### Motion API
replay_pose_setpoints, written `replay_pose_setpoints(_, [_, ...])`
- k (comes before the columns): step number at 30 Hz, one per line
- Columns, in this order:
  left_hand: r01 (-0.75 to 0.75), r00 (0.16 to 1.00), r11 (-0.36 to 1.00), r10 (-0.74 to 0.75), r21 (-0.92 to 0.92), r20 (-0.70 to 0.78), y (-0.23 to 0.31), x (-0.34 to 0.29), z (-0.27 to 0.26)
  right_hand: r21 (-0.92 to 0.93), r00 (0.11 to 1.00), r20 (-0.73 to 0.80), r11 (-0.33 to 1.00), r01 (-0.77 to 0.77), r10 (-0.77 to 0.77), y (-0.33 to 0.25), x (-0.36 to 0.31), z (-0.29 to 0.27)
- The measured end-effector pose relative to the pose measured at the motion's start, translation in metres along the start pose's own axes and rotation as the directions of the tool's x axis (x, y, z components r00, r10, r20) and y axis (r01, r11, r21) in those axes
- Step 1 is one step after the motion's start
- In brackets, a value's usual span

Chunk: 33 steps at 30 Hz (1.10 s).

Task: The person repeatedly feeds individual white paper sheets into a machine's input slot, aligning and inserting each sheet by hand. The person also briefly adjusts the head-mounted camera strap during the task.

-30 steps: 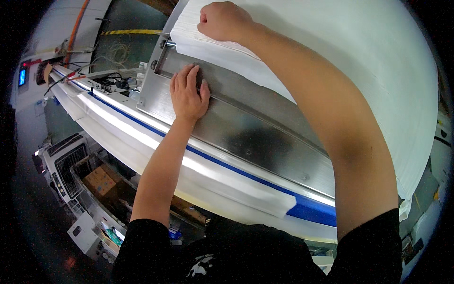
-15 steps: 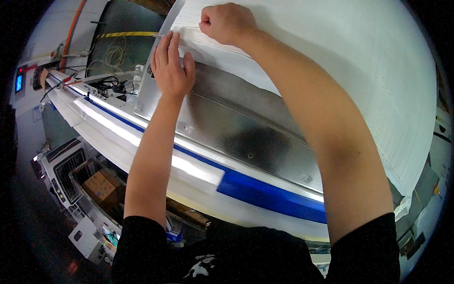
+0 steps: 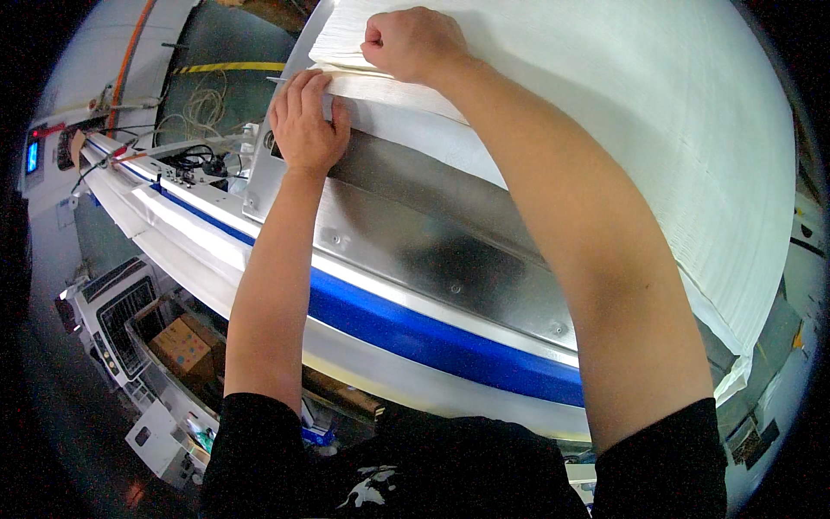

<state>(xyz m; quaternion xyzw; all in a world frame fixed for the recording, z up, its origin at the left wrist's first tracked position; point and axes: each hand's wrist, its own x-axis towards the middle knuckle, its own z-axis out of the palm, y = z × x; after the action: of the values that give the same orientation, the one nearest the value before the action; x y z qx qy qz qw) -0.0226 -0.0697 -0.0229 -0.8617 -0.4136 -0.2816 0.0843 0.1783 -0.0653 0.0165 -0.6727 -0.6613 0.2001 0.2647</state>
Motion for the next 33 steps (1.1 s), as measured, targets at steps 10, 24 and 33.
replay_pose_setpoints(10, [-0.024, 1.0, 0.998, 0.024, 0.063, 0.004, 0.0, 0.007, -0.011, -0.034, 0.998, -0.042, 0.999, 0.036, -0.038, 0.006, 0.002, 0.007])
replay_pose_setpoints(24, [-0.225, 0.961, 0.973, 0.212, 0.057, 0.175, -0.017, 0.013, -0.031, 0.031, 0.993, -0.04, 0.993, 0.112, -0.111, -0.01, -0.019, -0.003])
replay_pose_setpoints(33, [-0.454, 0.602, 0.886, 0.229, 0.092, 0.765, -0.006, 0.059, -0.068, -0.25, 0.925, -0.229, 0.9, -0.356, 0.302, 0.06, -0.243, -0.078])
